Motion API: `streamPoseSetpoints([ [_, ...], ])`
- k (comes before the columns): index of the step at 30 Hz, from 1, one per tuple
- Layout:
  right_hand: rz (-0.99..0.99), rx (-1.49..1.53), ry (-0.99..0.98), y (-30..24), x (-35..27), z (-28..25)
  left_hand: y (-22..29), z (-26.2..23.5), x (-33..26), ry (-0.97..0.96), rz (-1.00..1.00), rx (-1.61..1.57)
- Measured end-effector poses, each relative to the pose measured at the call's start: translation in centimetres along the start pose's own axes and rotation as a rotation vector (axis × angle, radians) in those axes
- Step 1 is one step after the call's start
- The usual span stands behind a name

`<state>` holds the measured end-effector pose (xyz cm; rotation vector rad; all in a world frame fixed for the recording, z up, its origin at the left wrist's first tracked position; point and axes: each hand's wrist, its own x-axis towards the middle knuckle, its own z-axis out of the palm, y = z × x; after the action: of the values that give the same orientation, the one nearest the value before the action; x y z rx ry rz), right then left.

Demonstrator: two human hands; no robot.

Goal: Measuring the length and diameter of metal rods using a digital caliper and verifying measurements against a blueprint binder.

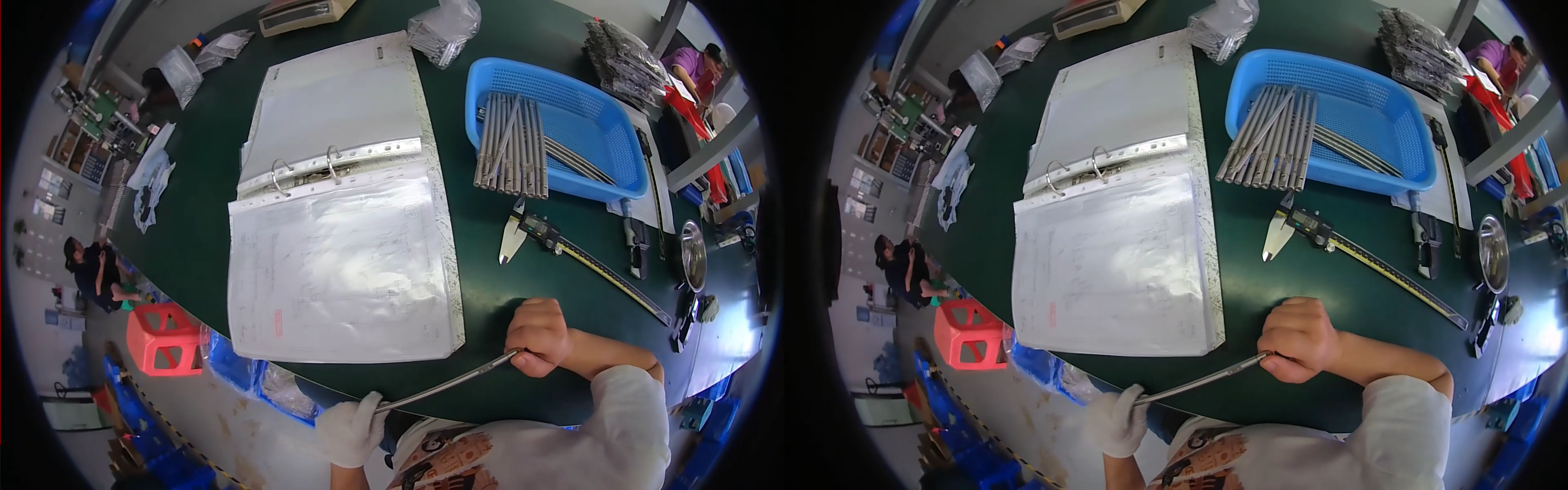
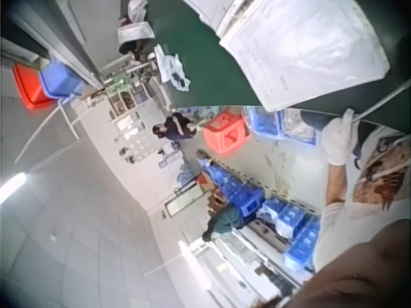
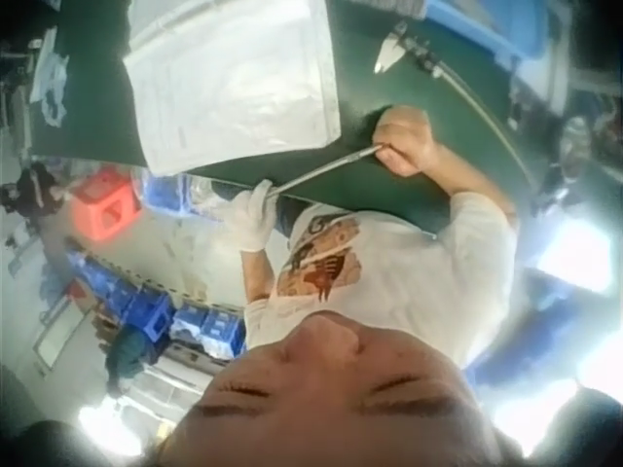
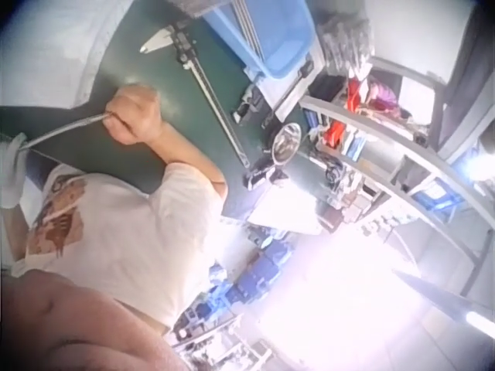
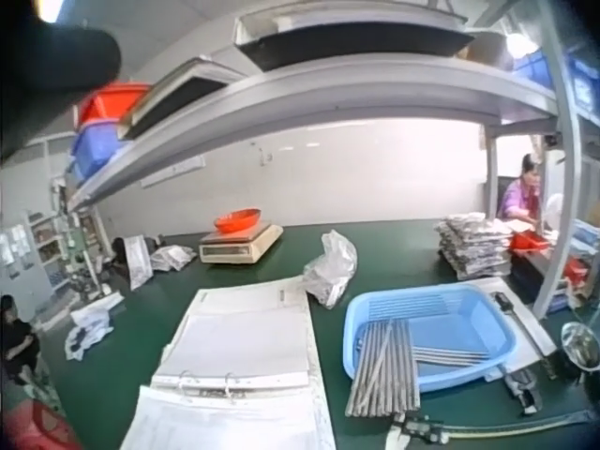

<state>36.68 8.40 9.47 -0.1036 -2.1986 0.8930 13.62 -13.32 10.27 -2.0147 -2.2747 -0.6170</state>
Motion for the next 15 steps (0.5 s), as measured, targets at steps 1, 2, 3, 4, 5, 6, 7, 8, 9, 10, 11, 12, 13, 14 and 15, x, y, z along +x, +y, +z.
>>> streamPoseSetpoints([
  [1,-0.006,0.005,-0.003,-0.1,0.2,-0.1,0.2,0.2,-0.6,-0.023,-0.038,-0.060],
  [2,-0.021,0.004,-0.059,-0.2,0.5,-0.2,0.6,0.0,-0.9,-0.041,-0.066,-0.048],
  [3,-0.035,0.003,-0.115,-0.2,0.6,-0.2,0.6,0.2,-1.5,-0.040,-0.069,-0.046],
  [4,-0.037,0.005,-0.116,-0.1,0.6,-0.1,0.5,0.7,-2.4,0.003,-0.130,-0.139],
  [5,-0.039,-0.001,-0.109,0.0,0.5,0.0,0.5,1.1,-3.1,0.048,-0.193,-0.231],
  [6,-0.040,-0.008,-0.103,0.1,0.4,0.1,0.6,1.4,-3.5,0.049,-0.197,-0.229],
  [7,-0.043,-0.004,-0.104,0.1,0.4,0.3,0.9,1.6,-3.8,0.137,-0.283,-0.274],
  [8,-0.026,-0.008,-0.093,0.2,0.5,0.4,1.1,1.8,-4.0,0.225,-0.370,-0.320],
  [9,-0.009,-0.012,-0.082,0.2,0.5,0.4,1.2,2.0,-4.0,0.226,-0.374,-0.320],
  [10,-0.010,-0.010,-0.085,0.1,0.6,0.5,1.2,2.1,-4.0,0.268,-0.416,-0.360],
  [11,0.002,-0.026,-0.095,0.0,0.7,0.5,1.3,2.3,-4.0,0.308,-0.458,-0.401],
  [12,0.014,-0.043,-0.105,0.0,0.7,0.5,1.5,2.3,-3.9,0.306,-0.460,-0.402],
  [13,0.016,-0.042,-0.105,0.0,0.7,0.4,1.7,2.3,-3.8,0.297,-0.530,-0.448],
  [14,0.022,-0.060,-0.113,-0.1,0.7,0.3,1.9,2.3,-3.8,0.287,-0.599,-0.493],
  [15,0.029,-0.078,-0.120,-0.1,0.6,0.2,1.8,2.6,-4.0,0.285,-0.600,-0.492],
])
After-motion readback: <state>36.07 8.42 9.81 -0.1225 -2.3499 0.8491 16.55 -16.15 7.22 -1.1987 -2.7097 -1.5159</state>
